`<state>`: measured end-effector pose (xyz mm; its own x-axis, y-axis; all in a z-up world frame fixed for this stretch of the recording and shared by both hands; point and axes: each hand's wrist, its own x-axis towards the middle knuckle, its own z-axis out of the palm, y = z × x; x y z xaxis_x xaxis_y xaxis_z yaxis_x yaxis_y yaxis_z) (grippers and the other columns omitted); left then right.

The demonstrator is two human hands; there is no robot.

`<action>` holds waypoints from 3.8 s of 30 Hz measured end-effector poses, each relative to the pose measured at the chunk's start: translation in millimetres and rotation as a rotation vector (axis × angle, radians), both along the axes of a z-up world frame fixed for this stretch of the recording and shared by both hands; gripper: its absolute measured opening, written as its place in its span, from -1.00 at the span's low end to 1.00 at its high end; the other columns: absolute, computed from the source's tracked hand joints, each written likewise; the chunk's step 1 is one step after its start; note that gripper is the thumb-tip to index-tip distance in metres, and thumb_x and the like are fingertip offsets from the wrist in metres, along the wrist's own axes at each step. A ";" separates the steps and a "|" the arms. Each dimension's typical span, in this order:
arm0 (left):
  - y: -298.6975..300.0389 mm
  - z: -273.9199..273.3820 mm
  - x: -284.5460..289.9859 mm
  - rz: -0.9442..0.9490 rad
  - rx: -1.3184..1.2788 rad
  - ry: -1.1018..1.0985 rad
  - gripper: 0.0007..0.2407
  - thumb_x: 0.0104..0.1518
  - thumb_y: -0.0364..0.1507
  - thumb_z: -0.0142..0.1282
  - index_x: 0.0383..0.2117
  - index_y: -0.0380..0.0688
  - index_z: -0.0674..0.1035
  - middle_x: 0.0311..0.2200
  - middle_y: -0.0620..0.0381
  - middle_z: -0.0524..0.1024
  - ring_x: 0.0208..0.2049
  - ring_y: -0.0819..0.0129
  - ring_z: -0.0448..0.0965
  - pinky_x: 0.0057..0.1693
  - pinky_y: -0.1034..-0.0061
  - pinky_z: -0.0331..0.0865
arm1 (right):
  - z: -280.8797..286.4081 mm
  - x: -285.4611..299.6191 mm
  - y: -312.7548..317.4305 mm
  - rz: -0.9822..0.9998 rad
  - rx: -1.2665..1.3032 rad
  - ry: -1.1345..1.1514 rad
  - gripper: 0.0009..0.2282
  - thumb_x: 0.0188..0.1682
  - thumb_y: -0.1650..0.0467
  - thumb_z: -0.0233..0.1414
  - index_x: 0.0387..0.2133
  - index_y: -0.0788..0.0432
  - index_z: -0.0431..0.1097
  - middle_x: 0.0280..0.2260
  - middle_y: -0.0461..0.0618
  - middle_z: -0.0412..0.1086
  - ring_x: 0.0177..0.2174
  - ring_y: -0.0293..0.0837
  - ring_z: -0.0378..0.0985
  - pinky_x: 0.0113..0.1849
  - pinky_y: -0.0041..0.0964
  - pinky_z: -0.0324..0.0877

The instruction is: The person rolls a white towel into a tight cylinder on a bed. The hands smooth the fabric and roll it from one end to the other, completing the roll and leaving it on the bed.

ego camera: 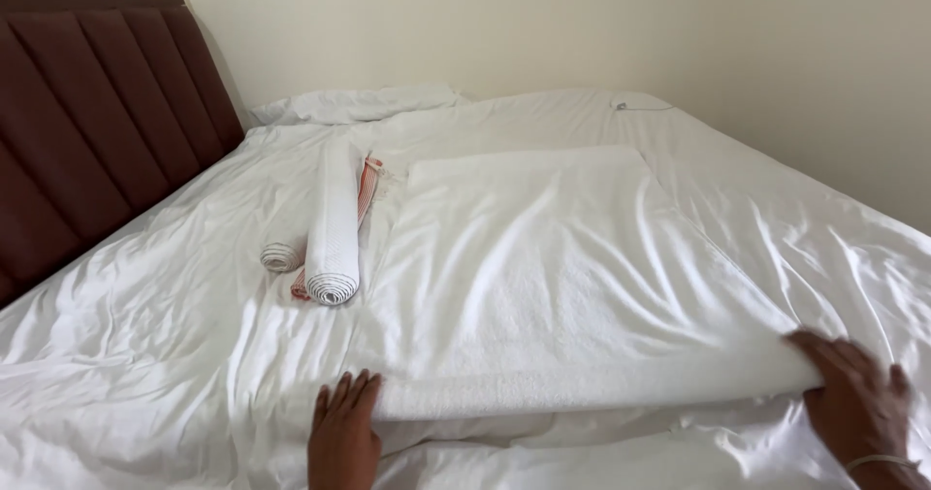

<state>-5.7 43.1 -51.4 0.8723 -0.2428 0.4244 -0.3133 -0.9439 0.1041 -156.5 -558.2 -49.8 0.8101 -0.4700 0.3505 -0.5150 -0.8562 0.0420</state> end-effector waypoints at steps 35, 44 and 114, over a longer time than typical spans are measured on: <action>29.3 3.1 -4.3 0.164 -0.605 0.105 -0.70 0.01 -0.52 0.15 -0.08 -0.02 0.63 -0.09 0.09 0.65 0.02 0.08 0.52 -0.01 0.33 0.57 | -11.7 -13.5 -59.9 -0.138 1.293 -0.567 -0.64 0.15 0.54 -0.03 0.20 0.08 0.43 -0.27 0.02 0.43 -0.34 -0.17 0.42 -0.29 -0.21 0.33; 63.8 -34.7 49.8 0.056 -1.279 0.367 -0.62 -0.12 -0.42 0.44 -0.10 -0.20 0.68 -0.35 0.09 0.68 -0.31 0.40 0.60 -0.08 0.50 0.44 | -10.6 -2.4 -67.7 -0.200 1.293 -0.573 -0.77 0.19 0.31 0.02 -0.02 0.19 0.43 -0.36 -0.01 0.39 -0.39 -0.16 0.39 -0.27 -0.18 0.37; -89.2 -11.6 12.7 -0.202 -0.209 0.018 -0.47 0.32 -0.09 -0.34 0.29 -0.21 0.28 0.32 -0.13 0.24 0.41 -0.04 0.05 0.44 -0.04 -0.32 | 54.6 32.2 145.8 0.227 0.024 0.159 -0.36 0.02 0.21 -0.09 0.41 -0.08 -0.12 0.41 -0.18 -0.13 0.38 -0.11 -0.22 0.33 0.20 -0.45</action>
<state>7.0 -46.1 -63.0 0.8231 -0.3214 0.4682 -0.4893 -0.8198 0.2974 -124.3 -412.4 4.7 0.9394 -0.2770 0.2018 -0.2987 -0.9505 0.0857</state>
